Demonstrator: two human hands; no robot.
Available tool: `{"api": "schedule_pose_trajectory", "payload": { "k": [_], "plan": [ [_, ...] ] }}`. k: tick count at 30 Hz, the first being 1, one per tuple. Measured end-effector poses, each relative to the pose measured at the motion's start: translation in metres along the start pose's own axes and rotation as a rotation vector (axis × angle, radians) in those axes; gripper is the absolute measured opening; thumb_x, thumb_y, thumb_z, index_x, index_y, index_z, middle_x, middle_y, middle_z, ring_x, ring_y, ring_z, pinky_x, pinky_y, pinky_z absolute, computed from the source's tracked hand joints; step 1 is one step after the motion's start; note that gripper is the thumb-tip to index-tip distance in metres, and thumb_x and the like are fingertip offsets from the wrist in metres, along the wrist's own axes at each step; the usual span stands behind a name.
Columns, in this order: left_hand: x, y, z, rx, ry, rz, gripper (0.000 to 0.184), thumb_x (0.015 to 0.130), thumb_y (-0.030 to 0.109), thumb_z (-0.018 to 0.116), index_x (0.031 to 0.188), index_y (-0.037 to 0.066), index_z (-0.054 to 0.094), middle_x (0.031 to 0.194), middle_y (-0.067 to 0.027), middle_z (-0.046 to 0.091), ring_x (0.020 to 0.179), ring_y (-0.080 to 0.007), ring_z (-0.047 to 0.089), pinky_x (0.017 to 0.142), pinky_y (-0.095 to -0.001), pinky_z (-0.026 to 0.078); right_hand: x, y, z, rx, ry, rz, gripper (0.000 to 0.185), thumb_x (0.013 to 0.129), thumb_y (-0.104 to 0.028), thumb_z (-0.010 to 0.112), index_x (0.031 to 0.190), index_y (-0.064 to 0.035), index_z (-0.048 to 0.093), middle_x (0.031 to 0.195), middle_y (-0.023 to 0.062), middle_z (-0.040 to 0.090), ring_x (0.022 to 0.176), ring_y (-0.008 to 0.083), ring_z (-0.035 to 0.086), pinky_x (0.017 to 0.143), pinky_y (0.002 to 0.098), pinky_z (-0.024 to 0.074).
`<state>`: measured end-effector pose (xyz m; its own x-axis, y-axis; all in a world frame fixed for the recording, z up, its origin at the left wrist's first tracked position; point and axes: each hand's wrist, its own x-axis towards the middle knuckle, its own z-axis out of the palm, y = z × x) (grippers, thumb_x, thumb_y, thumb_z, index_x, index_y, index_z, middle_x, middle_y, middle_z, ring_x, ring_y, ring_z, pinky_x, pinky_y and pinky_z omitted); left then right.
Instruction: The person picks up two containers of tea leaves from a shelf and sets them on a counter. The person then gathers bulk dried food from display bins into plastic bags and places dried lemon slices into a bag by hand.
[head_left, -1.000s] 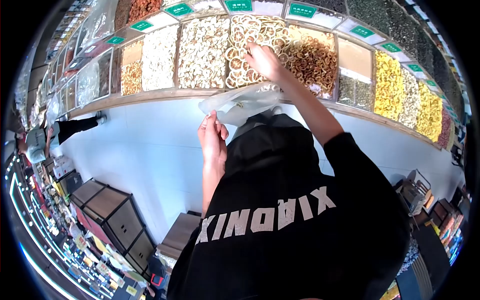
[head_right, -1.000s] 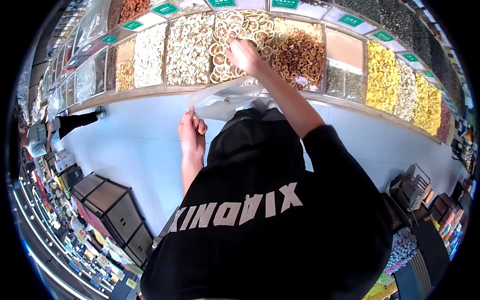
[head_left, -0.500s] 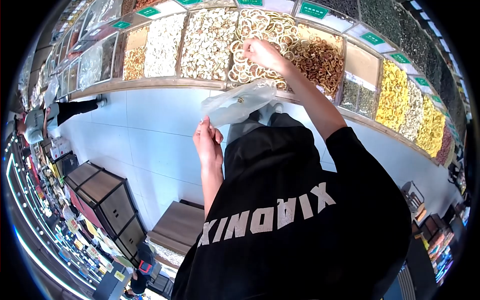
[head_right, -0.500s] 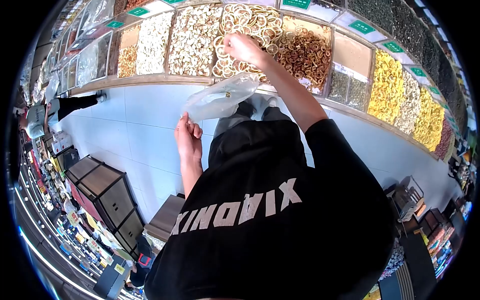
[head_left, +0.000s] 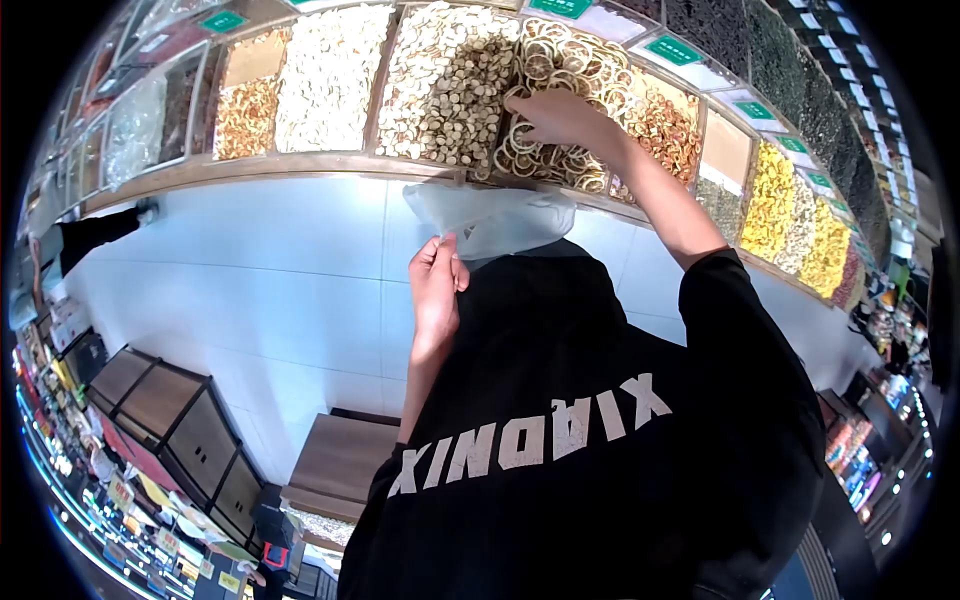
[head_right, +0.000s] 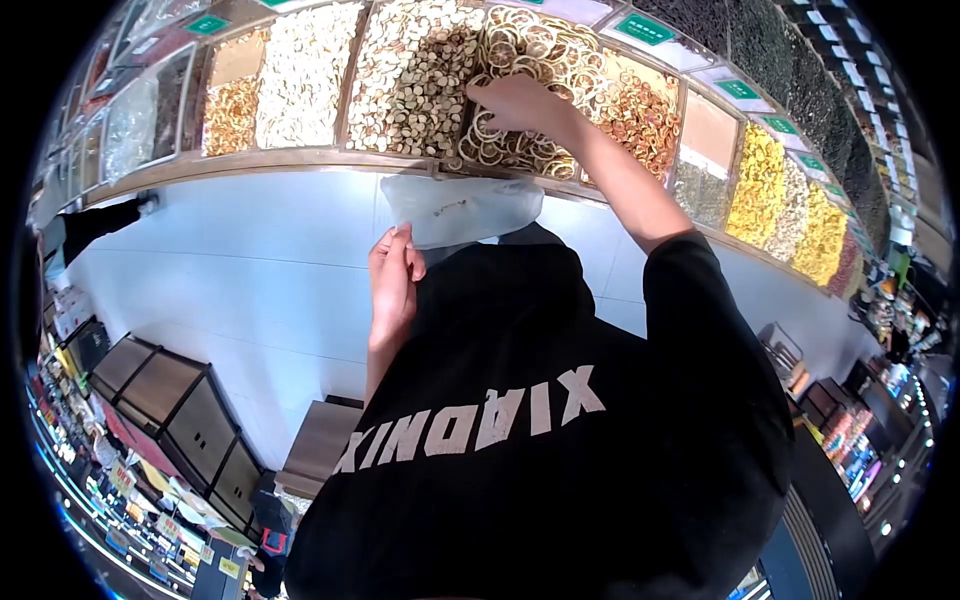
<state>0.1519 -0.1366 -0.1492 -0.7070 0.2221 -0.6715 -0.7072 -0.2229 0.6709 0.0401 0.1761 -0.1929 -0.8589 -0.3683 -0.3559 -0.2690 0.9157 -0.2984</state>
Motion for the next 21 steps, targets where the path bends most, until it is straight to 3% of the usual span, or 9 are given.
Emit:
{"api": "schedule_pose_trajectory", "payload": {
  "k": [2, 3, 5, 6, 9, 15, 19, 20, 21],
  "plan": [
    [0.011, 0.004, -0.010, -0.009, -0.023, -0.068, 0.035, 0.101, 0.018, 0.060, 0.070, 0.013, 0.045, 0.058, 0.0043, 0.038, 0.049, -0.0074, 0.037, 0.046, -0.0241, 0.029, 0.010, 0.000, -0.007, 0.036, -0.113, 0.053, 0.045, 0.086, -0.023, 0.074, 0.123, -0.0060, 0.054, 0.087, 0.0180, 0.068, 0.080, 0.0359, 0.068, 0.071, 0.0488, 0.0532],
    [0.015, 0.010, -0.012, -0.033, -0.039, -0.124, 0.036, 0.101, 0.020, 0.061, 0.069, 0.013, 0.044, 0.059, 0.0045, 0.038, 0.049, -0.0076, 0.038, 0.046, -0.0239, 0.030, 0.005, -0.006, -0.013, 0.087, -0.028, 0.055, 0.038, 0.089, -0.019, 0.072, 0.120, -0.0044, 0.055, 0.087, 0.0184, 0.068, 0.076, 0.0343, 0.068, 0.069, 0.0465, 0.0548],
    [0.024, 0.015, -0.019, -0.046, -0.061, -0.204, 0.037, 0.100, 0.021, 0.062, 0.069, 0.014, 0.043, 0.059, 0.0047, 0.037, 0.049, -0.0079, 0.039, 0.046, -0.0235, 0.030, 0.010, -0.008, -0.019, 0.173, -0.070, 0.072, 0.032, 0.091, -0.016, 0.069, 0.118, -0.0043, 0.056, 0.082, 0.0179, 0.068, 0.072, 0.0311, 0.067, 0.064, 0.0447, 0.0549],
    [0.028, 0.018, -0.023, -0.042, -0.078, -0.214, 0.037, 0.100, 0.020, 0.062, 0.069, 0.014, 0.043, 0.059, 0.0046, 0.037, 0.049, -0.0080, 0.040, 0.046, -0.0234, 0.030, 0.006, -0.021, -0.041, -0.047, -0.111, 0.023, 0.027, 0.093, -0.016, 0.068, 0.114, -0.0035, 0.057, 0.077, 0.0173, 0.066, 0.067, 0.0273, 0.065, 0.059, 0.0451, 0.0526],
    [0.035, 0.027, -0.030, -0.022, -0.129, -0.233, 0.037, 0.100, 0.020, 0.062, 0.069, 0.014, 0.043, 0.059, 0.0046, 0.037, 0.049, -0.0083, 0.040, 0.046, -0.0231, 0.030, 0.003, -0.026, -0.050, -0.075, -0.150, 0.119, 0.026, 0.093, -0.021, 0.068, 0.111, -0.0032, 0.059, 0.065, 0.0142, 0.055, 0.056, 0.0281, 0.056, 0.053, 0.0410, 0.0446],
    [0.036, 0.039, -0.026, -0.007, -0.102, -0.197, 0.035, 0.100, 0.020, 0.061, 0.069, 0.014, 0.044, 0.059, 0.0044, 0.037, 0.049, -0.0081, 0.039, 0.046, -0.0235, 0.030, -0.021, -0.010, -0.032, 0.301, 0.244, 0.141, 0.027, 0.092, -0.026, 0.070, 0.109, -0.0064, 0.064, 0.068, 0.0075, 0.054, 0.060, 0.0197, 0.055, 0.057, 0.0399, 0.0443],
    [0.031, 0.035, -0.013, -0.024, -0.101, -0.140, 0.033, 0.100, 0.019, 0.060, 0.072, 0.013, 0.045, 0.058, 0.0043, 0.037, 0.048, -0.0076, 0.037, 0.046, -0.0242, 0.029, -0.042, -0.002, -0.020, 0.490, 0.338, 0.312, 0.028, 0.091, -0.025, 0.074, 0.107, -0.0031, 0.068, 0.069, 0.0005, 0.049, 0.063, 0.0127, 0.047, 0.057, 0.0331, 0.0415],
    [0.030, 0.034, -0.008, -0.029, -0.111, -0.117, 0.032, 0.101, 0.018, 0.059, 0.072, 0.013, 0.045, 0.058, 0.0043, 0.038, 0.048, -0.0075, 0.036, 0.046, -0.0243, 0.028, -0.049, -0.006, -0.019, 0.579, 0.444, 0.350, 0.029, 0.090, -0.026, 0.076, 0.106, -0.0034, 0.067, 0.069, 0.0047, 0.052, 0.064, 0.0162, 0.050, 0.064, 0.0349, 0.0463],
    [0.028, 0.033, -0.003, -0.036, -0.112, -0.104, 0.032, 0.101, 0.018, 0.059, 0.073, 0.013, 0.046, 0.058, 0.0045, 0.037, 0.048, -0.0073, 0.036, 0.046, -0.0242, 0.028, -0.056, -0.008, -0.016, 0.631, 0.542, 0.391, 0.029, 0.088, -0.022, 0.079, 0.104, -0.0013, 0.067, 0.066, 0.0020, 0.050, 0.063, 0.0128, 0.048, 0.060, 0.0328, 0.0436]
  ]
}}
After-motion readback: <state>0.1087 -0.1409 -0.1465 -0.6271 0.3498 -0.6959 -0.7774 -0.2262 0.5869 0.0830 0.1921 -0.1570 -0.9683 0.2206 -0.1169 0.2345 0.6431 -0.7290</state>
